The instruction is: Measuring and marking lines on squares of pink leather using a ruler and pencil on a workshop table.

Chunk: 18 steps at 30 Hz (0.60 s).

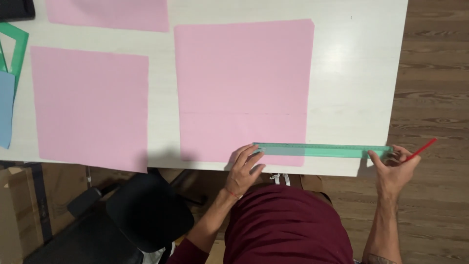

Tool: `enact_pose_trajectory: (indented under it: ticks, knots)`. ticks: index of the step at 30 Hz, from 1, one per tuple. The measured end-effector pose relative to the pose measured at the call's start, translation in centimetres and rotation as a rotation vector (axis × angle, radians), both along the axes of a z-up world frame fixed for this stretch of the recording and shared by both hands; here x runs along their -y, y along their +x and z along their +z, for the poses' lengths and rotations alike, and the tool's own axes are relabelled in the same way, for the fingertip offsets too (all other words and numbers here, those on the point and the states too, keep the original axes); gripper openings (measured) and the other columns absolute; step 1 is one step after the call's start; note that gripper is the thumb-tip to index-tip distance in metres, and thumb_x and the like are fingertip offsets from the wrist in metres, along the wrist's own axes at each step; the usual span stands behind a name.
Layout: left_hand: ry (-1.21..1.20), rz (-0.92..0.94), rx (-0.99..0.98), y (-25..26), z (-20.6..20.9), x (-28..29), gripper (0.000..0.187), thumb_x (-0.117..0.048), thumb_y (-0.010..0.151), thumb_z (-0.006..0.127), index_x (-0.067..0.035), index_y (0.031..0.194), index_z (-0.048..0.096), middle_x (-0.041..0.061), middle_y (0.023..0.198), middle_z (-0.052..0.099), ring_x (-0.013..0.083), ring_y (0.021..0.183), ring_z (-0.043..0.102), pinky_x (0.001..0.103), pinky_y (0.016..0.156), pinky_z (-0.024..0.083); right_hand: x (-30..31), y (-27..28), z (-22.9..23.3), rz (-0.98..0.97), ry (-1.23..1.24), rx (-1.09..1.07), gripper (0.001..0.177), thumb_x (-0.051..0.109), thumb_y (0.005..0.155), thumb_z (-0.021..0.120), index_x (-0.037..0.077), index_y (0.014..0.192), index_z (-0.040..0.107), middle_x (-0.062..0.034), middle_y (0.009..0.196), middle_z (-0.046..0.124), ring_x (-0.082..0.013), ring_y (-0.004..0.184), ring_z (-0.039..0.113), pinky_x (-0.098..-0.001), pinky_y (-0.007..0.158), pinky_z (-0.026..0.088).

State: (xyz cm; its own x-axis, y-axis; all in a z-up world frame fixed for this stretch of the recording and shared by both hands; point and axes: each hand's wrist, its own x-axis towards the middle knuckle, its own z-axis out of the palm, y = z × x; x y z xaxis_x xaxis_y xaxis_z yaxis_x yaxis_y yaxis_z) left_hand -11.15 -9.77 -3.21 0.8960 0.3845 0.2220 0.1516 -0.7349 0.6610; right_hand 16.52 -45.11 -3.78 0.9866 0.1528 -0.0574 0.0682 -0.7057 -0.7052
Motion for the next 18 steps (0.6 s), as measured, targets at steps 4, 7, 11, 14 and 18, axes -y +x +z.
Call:
enact_pose_trajectory:
  ticks: [4, 7, 11, 14, 18]
  knots:
    - [0.248, -0.072, -0.054, -0.5, -1.8, -0.3, 0.033, -0.022, 0.089, 0.087, -0.011, 0.118, 0.078, 0.008, 0.134, 0.07, 0.0223, 0.13, 0.058, 0.04, 0.115, 0.049, -1.7, -0.5, 2.6, -0.004, 0.02, -0.061, 0.067, 0.005, 0.09, 0.093, -0.002, 0.134, 0.042, -0.0139, 0.117, 0.046, -0.0251, 0.1, 0.051, -0.0412, 0.091, 0.052]
    - [0.322, -0.125, 0.054, -0.9, -3.4, -0.6, 0.029, -0.021, 0.091, 0.087, -0.014, 0.118, 0.078, 0.007, 0.132, 0.07, 0.0193, 0.121, 0.062, 0.034, 0.105, 0.057, -1.6, -0.9, 2.8, -0.001, 0.117, -0.081, 0.07, 0.001, 0.09, 0.089, -0.004, 0.138, 0.039, -0.0153, 0.12, 0.045, -0.0271, 0.104, 0.052, -0.0421, 0.095, 0.052]
    - [0.364, -0.133, 0.027, -0.6, -2.0, -1.3, 0.03, -0.027, 0.09, 0.086, -0.014, 0.117, 0.079, 0.004, 0.132, 0.07, 0.0204, 0.128, 0.06, 0.038, 0.113, 0.052, -2.4, -1.7, 2.0, -0.024, 0.164, -0.035, 0.069, 0.005, 0.09, 0.092, -0.003, 0.135, 0.039, -0.0181, 0.125, 0.051, -0.029, 0.109, 0.056, -0.0423, 0.097, 0.052]
    - [0.329, -0.121, 0.035, -0.5, -1.1, -1.2, 0.025, -0.026, 0.089, 0.087, -0.013, 0.11, 0.081, 0.003, 0.127, 0.072, 0.0222, 0.128, 0.06, 0.039, 0.113, 0.052, -2.7, -2.4, 1.5, -0.07, 0.195, -0.002, 0.068, 0.006, 0.091, 0.092, -0.001, 0.134, 0.039, -0.0159, 0.124, 0.05, -0.0271, 0.108, 0.052, -0.0415, 0.099, 0.048]
    - [0.293, -0.093, 0.062, -0.5, -1.7, -1.2, 0.02, -0.026, 0.088, 0.088, -0.013, 0.102, 0.082, 0.003, 0.12, 0.074, 0.0253, 0.126, 0.06, 0.041, 0.111, 0.053, -1.9, -2.1, -0.1, -0.023, 0.192, 0.061, 0.071, 0.0, 0.092, 0.094, -0.001, 0.137, 0.038, -0.0169, 0.122, 0.051, -0.0271, 0.104, 0.051, -0.0402, 0.091, 0.048]
